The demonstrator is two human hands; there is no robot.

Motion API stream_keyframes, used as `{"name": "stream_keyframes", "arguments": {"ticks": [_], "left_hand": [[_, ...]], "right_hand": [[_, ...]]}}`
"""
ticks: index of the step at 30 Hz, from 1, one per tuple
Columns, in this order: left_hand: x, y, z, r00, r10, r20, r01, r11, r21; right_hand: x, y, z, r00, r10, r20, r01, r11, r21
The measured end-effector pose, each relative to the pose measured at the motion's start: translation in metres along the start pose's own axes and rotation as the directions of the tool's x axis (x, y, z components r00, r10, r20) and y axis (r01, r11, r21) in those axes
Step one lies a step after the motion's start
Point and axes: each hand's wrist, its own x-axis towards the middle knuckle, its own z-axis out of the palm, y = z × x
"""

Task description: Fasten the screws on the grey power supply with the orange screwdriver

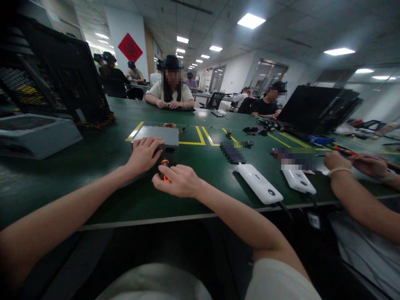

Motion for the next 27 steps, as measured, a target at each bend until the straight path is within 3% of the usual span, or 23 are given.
{"name": "stream_keyframes", "arguments": {"ticks": [3,7,10,16,19,27], "left_hand": [[0.000,0.000,0.001,1.000,0.001,0.002,-0.001,1.000,0.004],[-0.001,0.000,0.001,1.000,0.002,0.003,-0.002,1.000,0.010],[-0.001,0.000,0.001,1.000,0.002,0.007,-0.002,1.000,0.013],[-0.002,0.001,0.001,1.000,-0.004,0.004,0.004,1.000,0.010],[-0.001,0.002,0.001,1.000,0.001,-0.005,-0.001,1.000,0.018],[-0.001,0.002,0.000,1.000,-0.006,0.001,0.006,1.000,-0.004]], "right_hand": [[-0.006,-0.002,0.002,0.994,0.103,-0.033,-0.099,0.988,0.120],[-0.008,-0.008,-0.001,0.992,0.126,0.012,-0.125,0.961,0.246],[-0.007,-0.010,-0.001,0.978,0.210,-0.008,-0.198,0.935,0.295],[-0.009,-0.009,0.000,0.935,0.353,-0.023,-0.299,0.824,0.482],[-0.009,-0.011,-0.002,0.933,0.360,0.023,-0.311,0.773,0.553],[-0.007,-0.016,0.004,0.940,0.339,0.031,-0.290,0.749,0.595]]}}
